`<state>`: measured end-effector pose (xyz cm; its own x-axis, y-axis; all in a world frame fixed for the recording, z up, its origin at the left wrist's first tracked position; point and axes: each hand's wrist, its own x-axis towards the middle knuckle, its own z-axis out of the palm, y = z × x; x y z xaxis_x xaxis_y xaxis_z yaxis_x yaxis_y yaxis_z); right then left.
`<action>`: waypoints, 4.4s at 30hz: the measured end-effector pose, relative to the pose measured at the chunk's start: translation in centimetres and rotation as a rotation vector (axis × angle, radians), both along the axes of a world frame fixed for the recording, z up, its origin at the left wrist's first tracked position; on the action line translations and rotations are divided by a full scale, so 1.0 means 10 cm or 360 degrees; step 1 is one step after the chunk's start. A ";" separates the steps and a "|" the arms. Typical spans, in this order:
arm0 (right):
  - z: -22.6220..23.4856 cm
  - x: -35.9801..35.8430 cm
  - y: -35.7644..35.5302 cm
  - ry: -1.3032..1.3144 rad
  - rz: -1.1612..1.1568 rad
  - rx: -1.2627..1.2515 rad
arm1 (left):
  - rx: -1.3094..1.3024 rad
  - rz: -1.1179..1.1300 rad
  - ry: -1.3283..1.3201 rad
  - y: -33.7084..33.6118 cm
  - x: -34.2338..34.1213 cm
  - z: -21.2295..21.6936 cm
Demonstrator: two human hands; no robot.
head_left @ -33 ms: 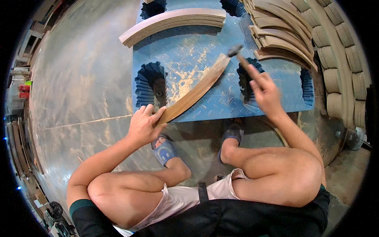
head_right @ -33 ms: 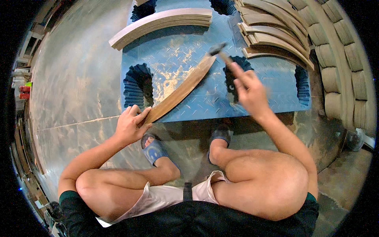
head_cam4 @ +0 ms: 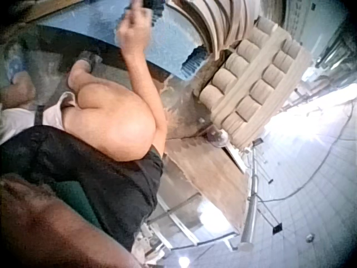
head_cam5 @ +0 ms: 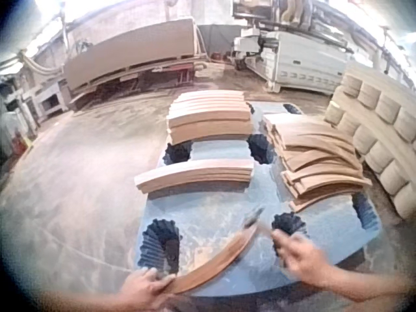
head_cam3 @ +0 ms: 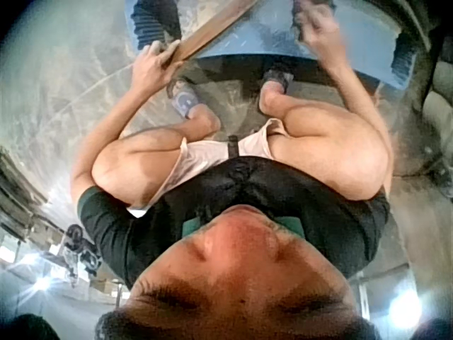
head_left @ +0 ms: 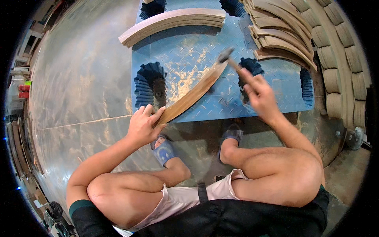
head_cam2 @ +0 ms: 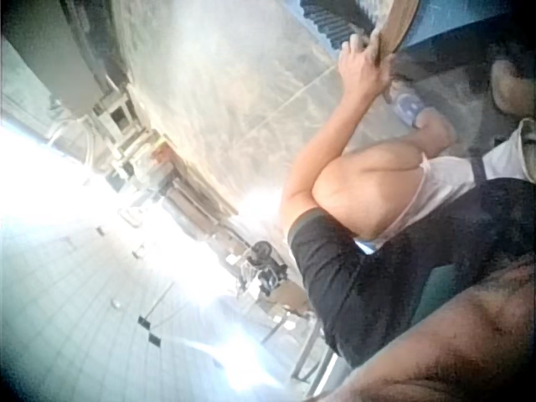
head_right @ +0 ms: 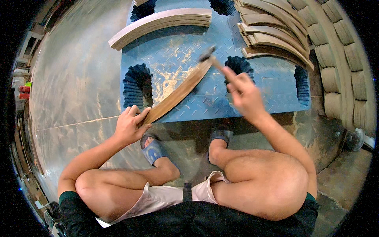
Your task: The person uses a hammer to drive small nails into curved pieces of wood placed on a blue plastic pallet.
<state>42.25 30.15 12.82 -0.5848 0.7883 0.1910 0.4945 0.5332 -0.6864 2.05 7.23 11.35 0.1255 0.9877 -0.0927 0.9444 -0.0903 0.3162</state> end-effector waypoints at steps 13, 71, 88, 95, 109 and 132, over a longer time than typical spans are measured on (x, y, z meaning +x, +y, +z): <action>-0.25 0.25 0.67 0.0437 -0.0459 -0.1402 | 0.0035 -0.0044 -0.0023 0.01 -0.02 -0.04; -0.03 0.82 0.30 0.0519 -0.0622 -0.1239 | 0.0027 -0.0049 -0.0059 -0.01 -0.04 -0.02; -0.24 0.43 -0.09 -0.0007 0.0165 -0.1437 | 0.0004 -0.0104 -0.0036 0.06 0.00 -0.01; -0.50 0.57 0.34 0.0345 -0.0650 -0.1492 | -0.0010 -0.0112 -0.0013 0.09 0.01 0.00; -0.22 0.49 0.35 0.0700 -0.0716 -0.1446 | -0.0017 -0.0114 -0.0051 0.08 -0.03 -0.02; -0.20 0.13 -0.22 0.0663 -0.0443 -0.1272 | 0.0219 -0.0093 -0.0131 0.35 0.14 0.00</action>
<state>43.59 27.96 10.78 -0.3621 0.8771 -0.3156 0.1657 -0.2726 -0.9478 3.45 10.75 11.38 0.1848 0.9812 0.0560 0.9077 -0.1923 0.3730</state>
